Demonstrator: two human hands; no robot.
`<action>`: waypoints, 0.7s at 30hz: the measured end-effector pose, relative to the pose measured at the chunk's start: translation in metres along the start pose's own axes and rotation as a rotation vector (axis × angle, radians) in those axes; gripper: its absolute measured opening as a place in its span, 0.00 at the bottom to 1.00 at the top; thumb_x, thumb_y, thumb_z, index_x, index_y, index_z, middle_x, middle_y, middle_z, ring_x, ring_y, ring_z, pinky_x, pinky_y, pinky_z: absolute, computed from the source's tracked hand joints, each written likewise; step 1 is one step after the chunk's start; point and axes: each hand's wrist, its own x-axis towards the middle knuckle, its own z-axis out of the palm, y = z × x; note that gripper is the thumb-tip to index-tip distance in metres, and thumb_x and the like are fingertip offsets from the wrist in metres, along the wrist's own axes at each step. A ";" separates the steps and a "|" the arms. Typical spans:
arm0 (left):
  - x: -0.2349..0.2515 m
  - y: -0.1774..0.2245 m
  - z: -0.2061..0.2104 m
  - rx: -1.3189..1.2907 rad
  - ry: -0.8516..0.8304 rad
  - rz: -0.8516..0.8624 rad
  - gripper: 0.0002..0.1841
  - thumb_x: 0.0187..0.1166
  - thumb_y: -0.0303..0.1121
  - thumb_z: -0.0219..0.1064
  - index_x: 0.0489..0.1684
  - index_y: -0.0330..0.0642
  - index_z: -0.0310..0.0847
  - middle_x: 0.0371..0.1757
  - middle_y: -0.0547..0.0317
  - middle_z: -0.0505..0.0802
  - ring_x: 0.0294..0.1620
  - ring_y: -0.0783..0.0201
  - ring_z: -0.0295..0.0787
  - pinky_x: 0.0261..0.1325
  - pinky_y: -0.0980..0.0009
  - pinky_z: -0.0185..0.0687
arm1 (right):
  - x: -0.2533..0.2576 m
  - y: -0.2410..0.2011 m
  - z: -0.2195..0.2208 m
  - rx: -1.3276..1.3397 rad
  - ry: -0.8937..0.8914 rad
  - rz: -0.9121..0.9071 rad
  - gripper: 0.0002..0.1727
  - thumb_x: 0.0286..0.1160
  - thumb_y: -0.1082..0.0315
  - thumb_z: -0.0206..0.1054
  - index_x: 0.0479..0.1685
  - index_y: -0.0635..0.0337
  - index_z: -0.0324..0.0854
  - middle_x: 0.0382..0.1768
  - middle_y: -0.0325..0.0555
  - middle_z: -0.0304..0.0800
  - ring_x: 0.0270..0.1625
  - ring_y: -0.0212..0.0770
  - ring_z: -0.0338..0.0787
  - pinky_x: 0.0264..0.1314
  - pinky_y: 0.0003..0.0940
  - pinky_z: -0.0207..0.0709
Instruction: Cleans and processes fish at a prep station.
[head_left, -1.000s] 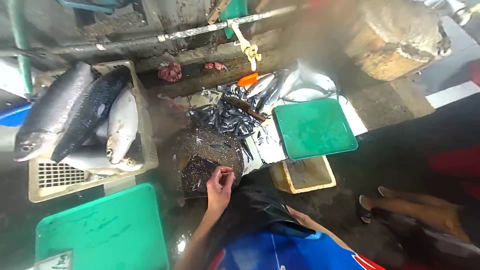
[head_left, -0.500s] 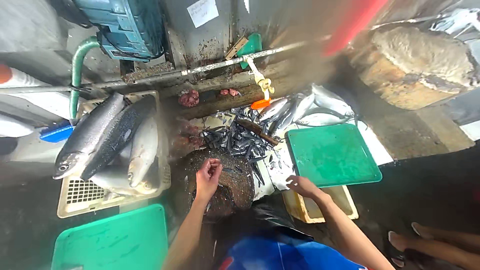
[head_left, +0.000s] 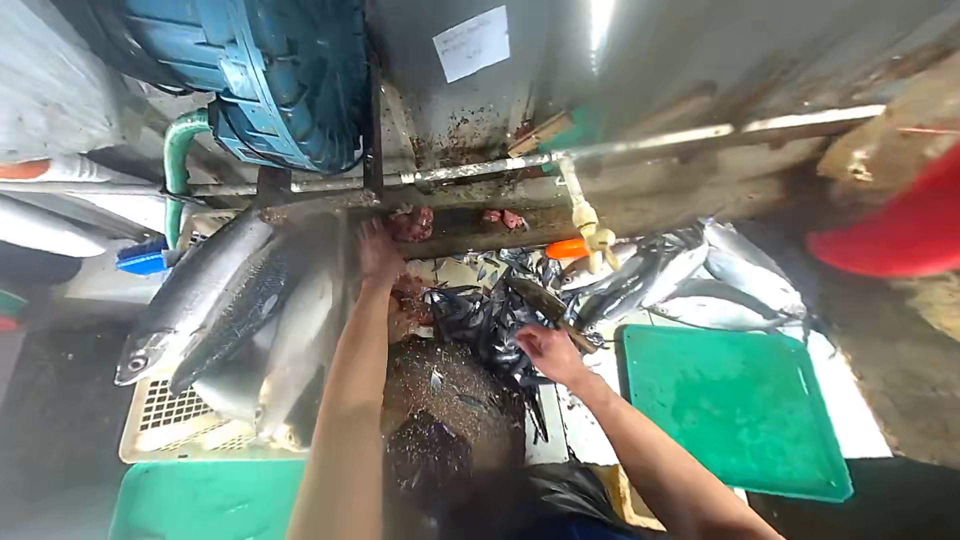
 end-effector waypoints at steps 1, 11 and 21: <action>0.012 -0.004 0.004 0.067 -0.040 -0.021 0.42 0.71 0.33 0.74 0.88 0.32 0.58 0.87 0.29 0.66 0.86 0.31 0.63 0.82 0.38 0.70 | 0.029 -0.023 -0.004 0.005 0.073 -0.076 0.17 0.85 0.54 0.61 0.56 0.52 0.91 0.50 0.43 0.97 0.54 0.42 0.95 0.65 0.49 0.87; 0.028 -0.035 0.058 0.289 -0.053 -0.004 0.39 0.79 0.38 0.68 0.93 0.46 0.55 0.94 0.46 0.61 0.88 0.40 0.65 0.80 0.36 0.69 | 0.306 -0.174 0.014 -0.306 0.140 -0.436 0.30 0.77 0.53 0.70 0.81 0.39 0.75 0.76 0.43 0.82 0.82 0.55 0.74 0.74 0.67 0.71; 0.020 -0.055 0.062 0.196 -0.021 0.125 0.62 0.58 0.53 0.85 0.96 0.45 0.47 0.95 0.48 0.59 0.93 0.42 0.55 0.87 0.38 0.59 | 0.228 -0.131 0.016 0.068 0.561 -0.526 0.09 0.81 0.63 0.67 0.43 0.56 0.90 0.47 0.48 0.90 0.58 0.50 0.87 0.60 0.51 0.80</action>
